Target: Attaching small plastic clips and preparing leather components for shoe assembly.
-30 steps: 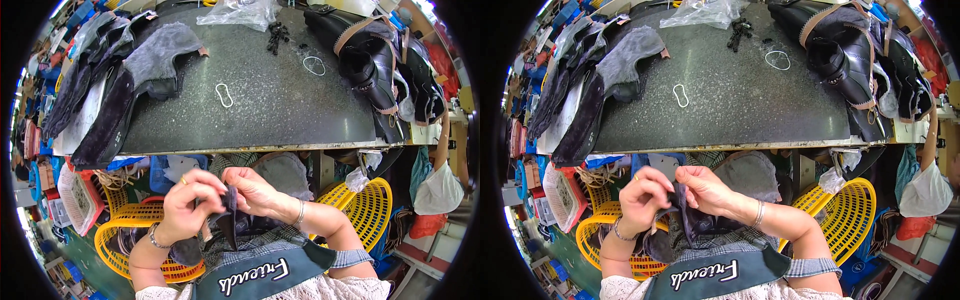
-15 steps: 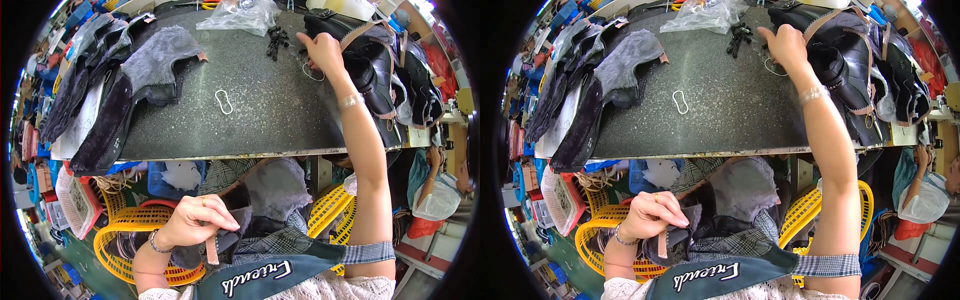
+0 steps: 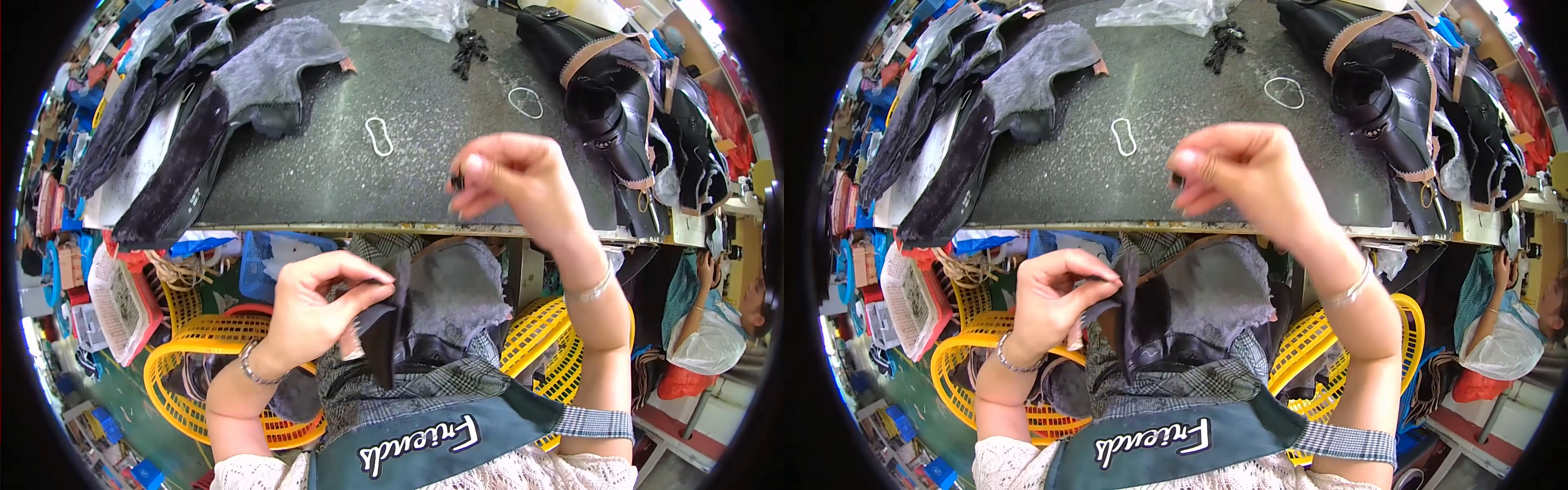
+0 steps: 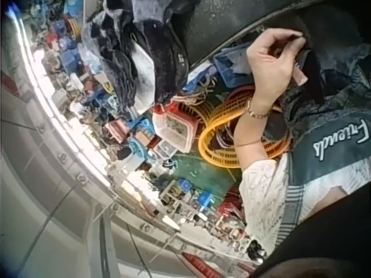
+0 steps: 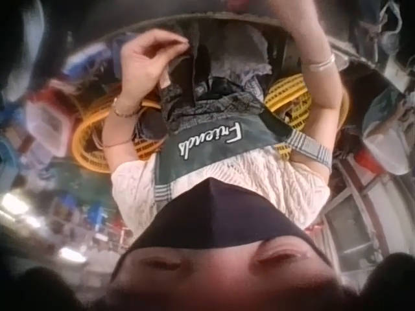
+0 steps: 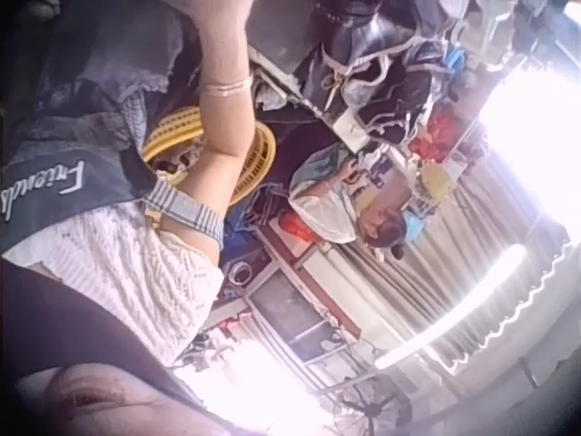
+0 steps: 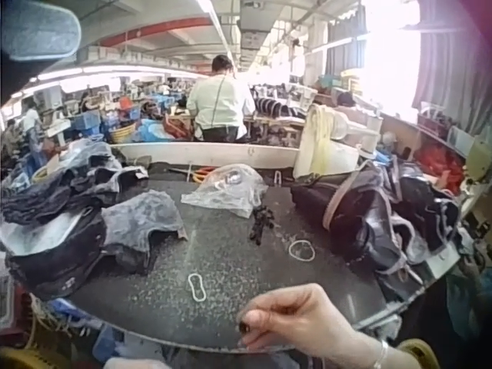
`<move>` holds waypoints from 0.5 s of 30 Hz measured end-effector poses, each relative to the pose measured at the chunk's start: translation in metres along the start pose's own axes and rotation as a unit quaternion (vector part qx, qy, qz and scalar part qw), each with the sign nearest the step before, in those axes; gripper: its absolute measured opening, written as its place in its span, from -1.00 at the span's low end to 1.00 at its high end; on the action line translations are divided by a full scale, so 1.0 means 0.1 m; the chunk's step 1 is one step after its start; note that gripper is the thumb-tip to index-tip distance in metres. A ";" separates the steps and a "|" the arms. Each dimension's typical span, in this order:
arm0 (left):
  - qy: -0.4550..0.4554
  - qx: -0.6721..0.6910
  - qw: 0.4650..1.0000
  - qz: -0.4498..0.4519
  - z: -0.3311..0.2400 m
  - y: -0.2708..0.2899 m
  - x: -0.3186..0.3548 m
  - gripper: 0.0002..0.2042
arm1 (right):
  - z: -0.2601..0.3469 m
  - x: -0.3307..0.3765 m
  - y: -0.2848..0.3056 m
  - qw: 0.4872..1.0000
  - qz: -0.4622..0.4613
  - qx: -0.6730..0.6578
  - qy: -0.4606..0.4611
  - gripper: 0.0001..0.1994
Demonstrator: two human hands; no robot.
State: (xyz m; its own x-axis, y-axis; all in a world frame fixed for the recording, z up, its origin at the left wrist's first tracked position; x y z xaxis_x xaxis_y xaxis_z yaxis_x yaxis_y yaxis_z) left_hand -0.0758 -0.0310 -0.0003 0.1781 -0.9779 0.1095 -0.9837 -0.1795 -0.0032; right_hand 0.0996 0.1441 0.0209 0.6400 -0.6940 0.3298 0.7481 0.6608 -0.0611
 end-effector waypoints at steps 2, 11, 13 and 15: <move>-0.039 0.004 0.999 0.005 0.05 -0.11 -0.04 -0.90 | -0.07 0.24 -0.19 0.999 0.010 -0.033 0.023 -0.88; -0.036 0.066 0.997 -0.016 0.04 -0.30 -0.04 -0.59 | -0.22 0.54 -0.46 0.968 -0.082 0.133 0.198 -0.91; -0.039 0.060 0.997 -0.016 0.03 -0.30 -0.03 -0.56 | -0.19 0.56 -0.46 0.957 -0.074 0.173 0.220 -0.90; -0.045 0.059 0.997 -0.016 0.02 -0.31 -0.03 -0.56 | -0.18 0.57 -0.47 0.954 -0.070 0.180 0.229 -0.91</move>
State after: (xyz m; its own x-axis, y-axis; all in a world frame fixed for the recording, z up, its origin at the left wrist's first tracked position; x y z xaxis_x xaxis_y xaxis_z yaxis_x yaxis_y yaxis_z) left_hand -0.0455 -0.0225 -0.0024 0.2166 -0.9760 0.0219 -0.9689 -0.2176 -0.1181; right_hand 0.1041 0.0691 0.0256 0.6090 -0.7808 -0.1396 0.7760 0.5500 0.3087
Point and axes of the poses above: each hand's wrist, its own x-axis away from the middle knuckle, its own y-axis out of the back of the hand, z = x × y, the point moved 2 cm from there along -x, towards the middle knuckle, and after that the axes turned 8 degrees about -y, right-handed, at the moved point
